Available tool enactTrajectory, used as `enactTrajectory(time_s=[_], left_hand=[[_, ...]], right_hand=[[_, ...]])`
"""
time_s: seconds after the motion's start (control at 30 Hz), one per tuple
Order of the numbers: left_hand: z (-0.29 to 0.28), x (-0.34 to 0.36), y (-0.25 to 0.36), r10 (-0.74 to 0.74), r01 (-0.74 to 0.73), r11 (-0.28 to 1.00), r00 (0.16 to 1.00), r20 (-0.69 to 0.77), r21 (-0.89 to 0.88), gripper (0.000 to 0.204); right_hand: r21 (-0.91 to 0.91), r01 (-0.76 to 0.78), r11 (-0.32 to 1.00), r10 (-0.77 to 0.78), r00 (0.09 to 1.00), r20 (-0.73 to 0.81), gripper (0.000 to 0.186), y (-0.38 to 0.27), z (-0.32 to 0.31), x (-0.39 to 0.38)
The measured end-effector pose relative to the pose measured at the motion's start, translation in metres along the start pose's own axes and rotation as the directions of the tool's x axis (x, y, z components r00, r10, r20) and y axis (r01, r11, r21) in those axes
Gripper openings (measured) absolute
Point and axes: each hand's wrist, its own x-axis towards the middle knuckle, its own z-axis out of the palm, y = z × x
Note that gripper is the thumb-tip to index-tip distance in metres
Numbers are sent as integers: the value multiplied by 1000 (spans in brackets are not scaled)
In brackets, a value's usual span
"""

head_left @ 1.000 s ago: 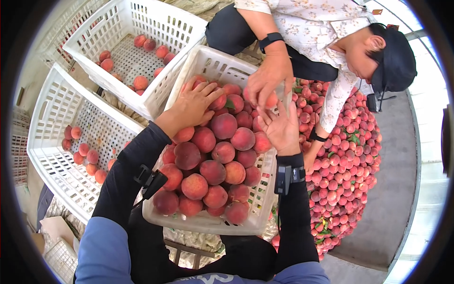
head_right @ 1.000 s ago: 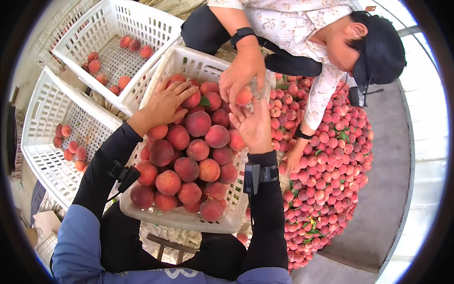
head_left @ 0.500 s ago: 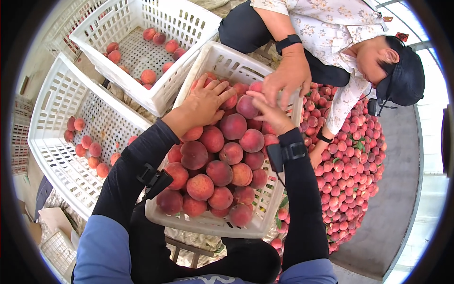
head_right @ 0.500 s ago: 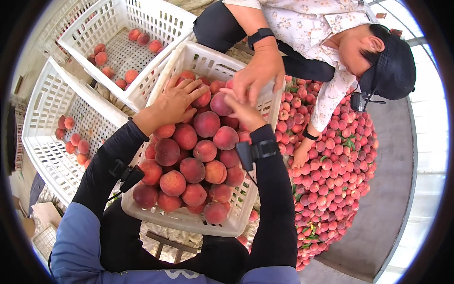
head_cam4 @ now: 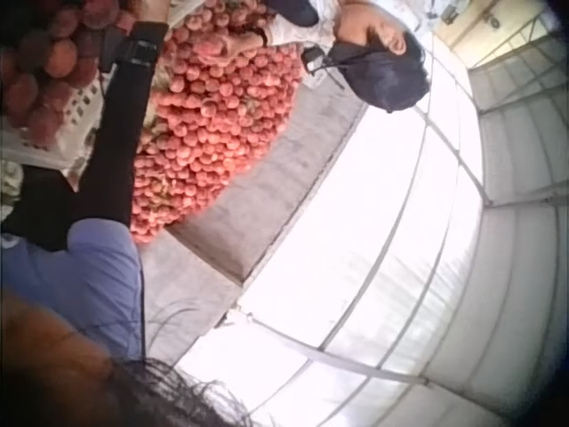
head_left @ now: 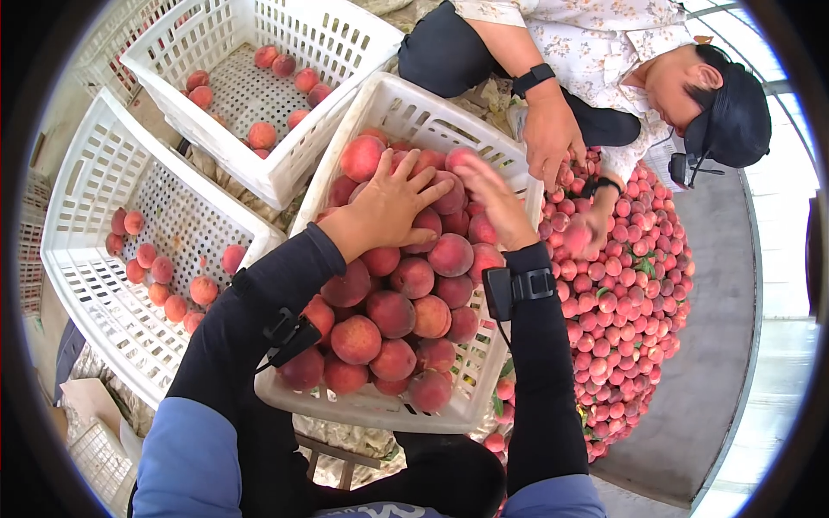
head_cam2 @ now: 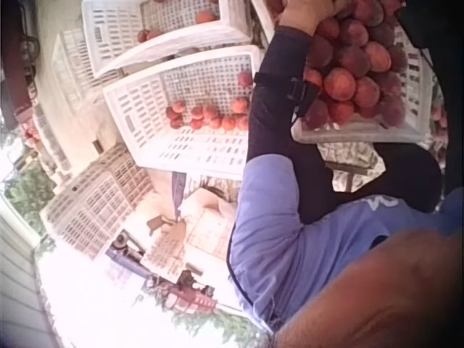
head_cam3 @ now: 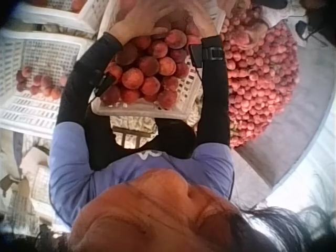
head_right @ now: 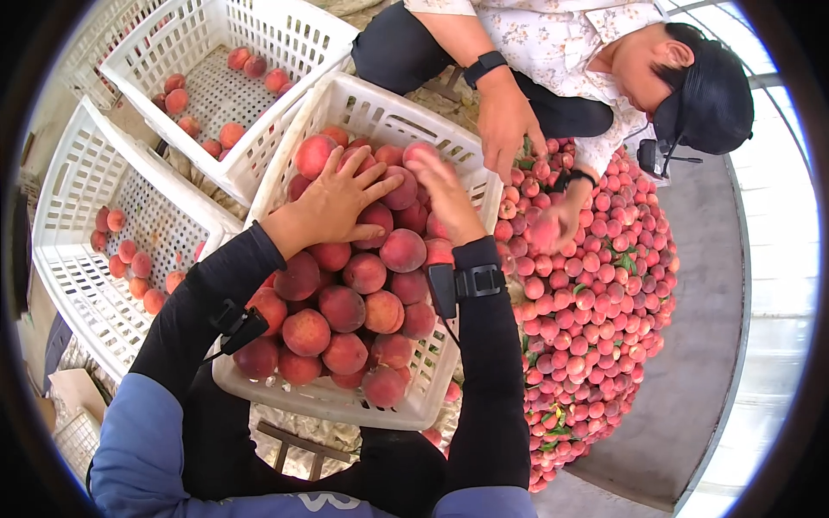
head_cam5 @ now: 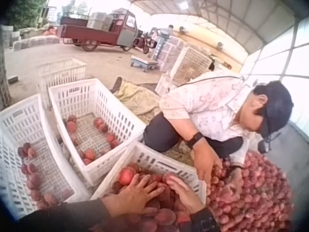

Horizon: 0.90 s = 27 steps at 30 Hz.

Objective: Sorting and organizing peaches into plastic crates inside an agricultural storage building.

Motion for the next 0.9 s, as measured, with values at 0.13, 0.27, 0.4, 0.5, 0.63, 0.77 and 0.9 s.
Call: enactTrajectory(time_s=[0.13,0.27,0.4,0.5,0.63,0.77,0.9], left_hand=[[-2,-1,-1,12,-12,999,1000,-2,-39,87],[-1,-2,-1,11,-12,1000,1000,-26,-16,85],[1,-2,-1,4,-4,1000,999,-34,7,85],[0,-2,0,-3,2,1000,1000,-24,-24,85],[0,-3,0,-19,18,999,1000,-25,-35,86],[1,-3,1,-12,12,1000,1000,-23,-15,86],[2,-4,0,-7,5,999,999,-49,-33,86]], right_hand=[[-329,41,943,-95,984,-149,45,7,-16,37],[-728,-88,680,-58,983,-173,51,18,-11,64],[-684,-137,717,-75,960,-270,51,28,-5,65],[-543,-75,836,-95,956,-279,49,37,-7,61],[-635,105,766,-262,952,-159,58,53,-21,52],[-359,42,932,-75,994,-80,63,54,-31,42],[-454,-24,891,-104,961,-256,66,31,-27,14]])
